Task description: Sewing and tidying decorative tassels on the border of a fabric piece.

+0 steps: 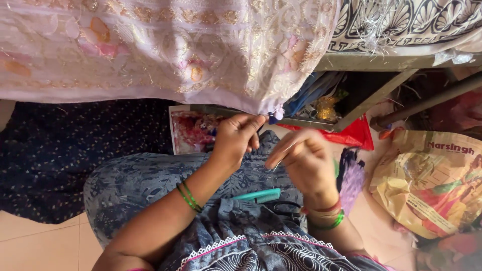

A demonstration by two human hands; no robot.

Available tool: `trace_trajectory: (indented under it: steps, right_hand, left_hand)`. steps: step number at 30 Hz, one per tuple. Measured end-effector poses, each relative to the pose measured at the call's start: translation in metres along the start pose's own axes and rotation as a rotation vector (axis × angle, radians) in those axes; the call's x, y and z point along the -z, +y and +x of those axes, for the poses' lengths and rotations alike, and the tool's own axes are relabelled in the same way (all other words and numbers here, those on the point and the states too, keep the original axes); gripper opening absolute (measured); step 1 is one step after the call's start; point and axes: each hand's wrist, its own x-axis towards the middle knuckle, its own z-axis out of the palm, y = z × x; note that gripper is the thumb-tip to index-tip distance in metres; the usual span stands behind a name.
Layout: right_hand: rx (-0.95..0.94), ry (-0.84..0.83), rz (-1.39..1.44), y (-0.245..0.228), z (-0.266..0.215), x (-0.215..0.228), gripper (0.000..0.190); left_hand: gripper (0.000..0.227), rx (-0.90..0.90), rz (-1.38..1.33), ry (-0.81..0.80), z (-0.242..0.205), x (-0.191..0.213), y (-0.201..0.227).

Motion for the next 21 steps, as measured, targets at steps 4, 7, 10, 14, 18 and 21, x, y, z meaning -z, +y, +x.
trace_trajectory:
  steps: [4, 7, 10, 14, 18, 21]
  right_hand:
    - [-0.354, -0.044, -0.223, 0.024, -0.003, -0.010, 0.016]
    - [-0.357, 0.067, -0.456, 0.040, -0.006, -0.001, 0.016]
    - [-0.371, 0.092, -0.449, 0.045, -0.009, 0.005, 0.016]
    - [-0.422, 0.153, -0.424, 0.043, -0.007, 0.010, 0.015]
    - [-0.440, 0.136, -0.370, 0.046, -0.009, 0.023, 0.015]
    - [-0.473, 0.193, -0.213, 0.039, -0.011, 0.033, 0.013]
  left_hand:
    - [0.019, -0.144, -0.052, 0.001, -0.005, -0.006, 0.001]
    - [0.019, -0.157, -0.098, 0.015, -0.006, -0.004, -0.004]
    - [0.019, -0.124, -0.119, 0.010, -0.008, -0.003, -0.005]
    - [0.017, -0.156, -0.062, 0.015, -0.003, -0.002, -0.012]
    - [0.018, -0.121, -0.164, -0.012, 0.000, -0.001, -0.015]
    - [0.020, -0.086, -0.353, -0.076, 0.005, 0.005, -0.019]
